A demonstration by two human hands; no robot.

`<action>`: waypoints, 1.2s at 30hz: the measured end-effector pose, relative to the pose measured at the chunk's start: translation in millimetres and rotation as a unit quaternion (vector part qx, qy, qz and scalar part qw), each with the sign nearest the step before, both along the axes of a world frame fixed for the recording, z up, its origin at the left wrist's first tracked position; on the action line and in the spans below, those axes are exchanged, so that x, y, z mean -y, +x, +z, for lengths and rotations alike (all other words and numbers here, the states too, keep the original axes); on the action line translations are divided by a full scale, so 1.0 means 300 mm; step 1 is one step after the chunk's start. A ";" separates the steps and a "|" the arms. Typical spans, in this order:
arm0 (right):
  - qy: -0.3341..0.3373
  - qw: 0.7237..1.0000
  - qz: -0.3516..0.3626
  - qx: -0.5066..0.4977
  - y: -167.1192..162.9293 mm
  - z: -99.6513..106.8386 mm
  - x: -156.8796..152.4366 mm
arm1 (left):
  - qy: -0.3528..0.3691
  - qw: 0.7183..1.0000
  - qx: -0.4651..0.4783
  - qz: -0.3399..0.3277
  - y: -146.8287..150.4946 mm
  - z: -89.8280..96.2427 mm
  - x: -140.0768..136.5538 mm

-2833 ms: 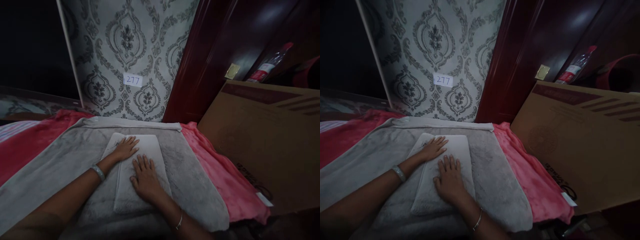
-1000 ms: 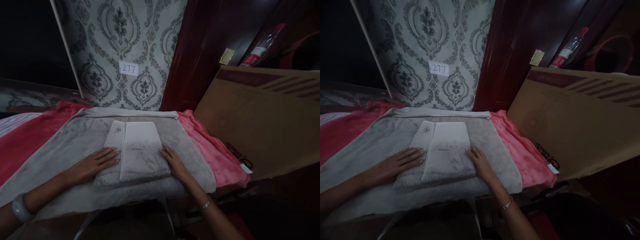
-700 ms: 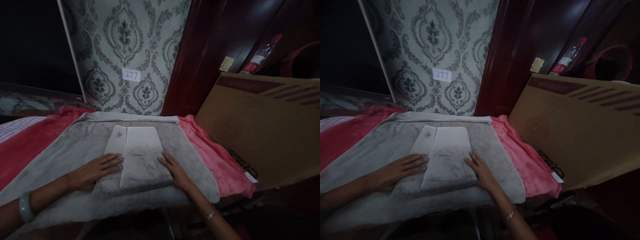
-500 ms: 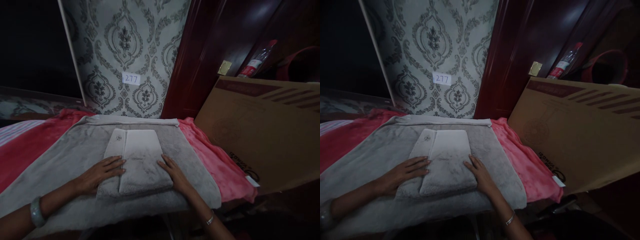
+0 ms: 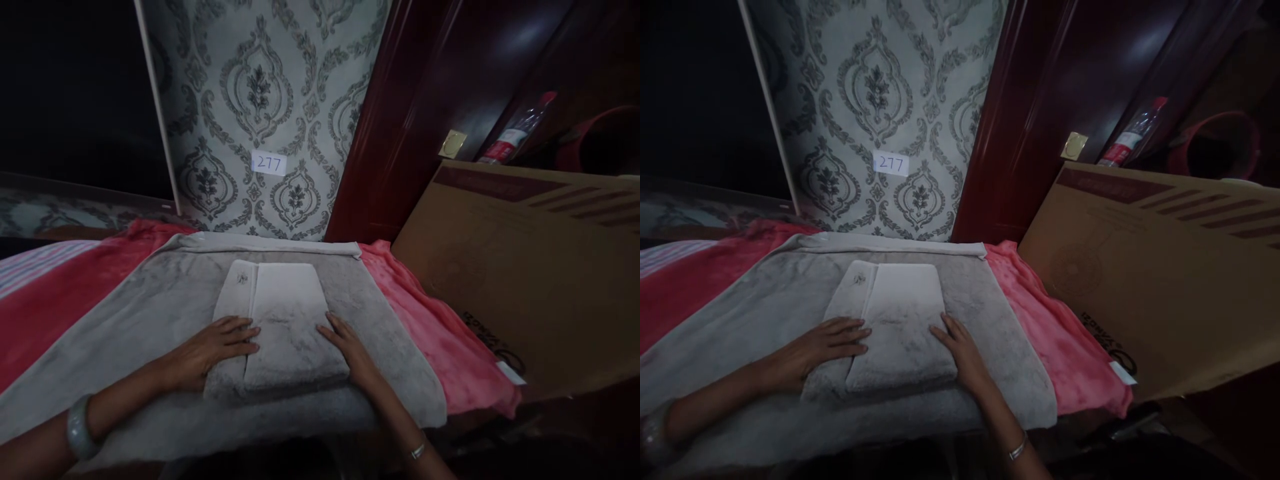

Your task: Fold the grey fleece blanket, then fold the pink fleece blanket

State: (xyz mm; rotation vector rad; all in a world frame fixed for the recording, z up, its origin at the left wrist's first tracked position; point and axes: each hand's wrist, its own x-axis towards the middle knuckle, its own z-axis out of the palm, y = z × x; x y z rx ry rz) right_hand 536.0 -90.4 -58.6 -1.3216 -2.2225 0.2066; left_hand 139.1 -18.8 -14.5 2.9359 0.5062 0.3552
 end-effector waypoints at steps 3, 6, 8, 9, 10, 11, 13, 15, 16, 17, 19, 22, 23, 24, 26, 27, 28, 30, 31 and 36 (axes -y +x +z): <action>0.010 1.000 -0.011 -0.009 -0.005 -0.012 -0.003 | -0.003 0.999 0.034 -0.002 -0.003 -0.016 -0.007; 0.019 0.999 -0.007 -0.031 -0.008 -0.002 -0.017 | -0.028 0.996 0.078 0.016 0.001 -0.005 -0.024; 0.029 0.998 -0.006 -0.058 -0.007 0.029 -0.033 | -0.061 0.993 0.094 0.026 0.016 0.033 -0.030; 0.033 0.997 -0.009 -0.074 -0.006 0.053 -0.040 | -0.080 0.991 0.101 0.025 0.027 0.059 -0.029; 0.036 0.995 -0.014 -0.090 -0.006 0.080 -0.047 | -0.097 0.989 0.109 0.024 0.039 0.088 -0.026; 0.037 0.993 -0.021 -0.107 -0.007 0.111 -0.051 | -0.116 0.986 0.117 0.022 0.050 0.118 -0.020; 0.036 0.988 -0.022 -0.151 -0.013 0.176 -0.051 | -0.166 0.978 0.128 0.023 0.067 0.174 -0.003; 0.034 0.977 -0.005 -0.211 -0.025 0.243 -0.042 | -0.234 0.959 0.150 0.048 0.070 0.224 0.016; 0.035 0.969 0.003 -0.245 -0.032 0.277 -0.034 | -0.271 0.944 0.173 0.074 0.067 0.248 0.025; 0.035 0.960 0.009 -0.276 -0.040 0.313 -0.027 | -0.306 0.924 0.205 0.105 0.063 0.274 0.033; 0.050 0.943 0.002 -0.328 -0.051 0.394 -0.018 | -0.371 0.868 0.285 0.167 0.056 0.336 0.047; 0.108 0.919 -0.020 -0.379 -0.056 0.547 -0.034 | -0.462 0.765 0.403 0.196 0.075 0.468 0.070; 0.124 0.912 -0.017 -0.391 -0.057 0.604 -0.048 | -0.485 0.727 0.444 0.197 0.092 0.519 0.081; 0.135 0.905 -0.009 -0.403 -0.058 0.661 -0.067 | -0.504 0.684 0.487 0.202 0.114 0.570 0.094; 0.138 0.894 0.022 -0.426 -0.066 0.768 -0.122 | -0.534 0.592 0.566 0.210 0.165 0.656 0.129; 0.130 0.889 0.043 -0.437 -0.075 0.814 -0.158 | -0.544 0.548 0.600 0.209 0.191 0.687 0.149; 0.113 0.887 0.066 -0.442 -0.087 0.852 -0.200 | -0.550 0.508 0.631 0.203 0.214 0.706 0.170; 0.061 0.892 0.107 -0.434 -0.124 0.897 -0.300 | -0.547 0.440 0.685 0.194 0.246 0.701 0.209; 0.031 0.899 0.122 -0.419 -0.148 0.903 -0.357 | -0.539 0.411 0.709 0.196 0.252 0.676 0.225; -0.081 0.952 0.043 -0.293 -0.300 0.753 -0.597 | -0.583 0.236 0.722 0.288 0.192 0.378 0.253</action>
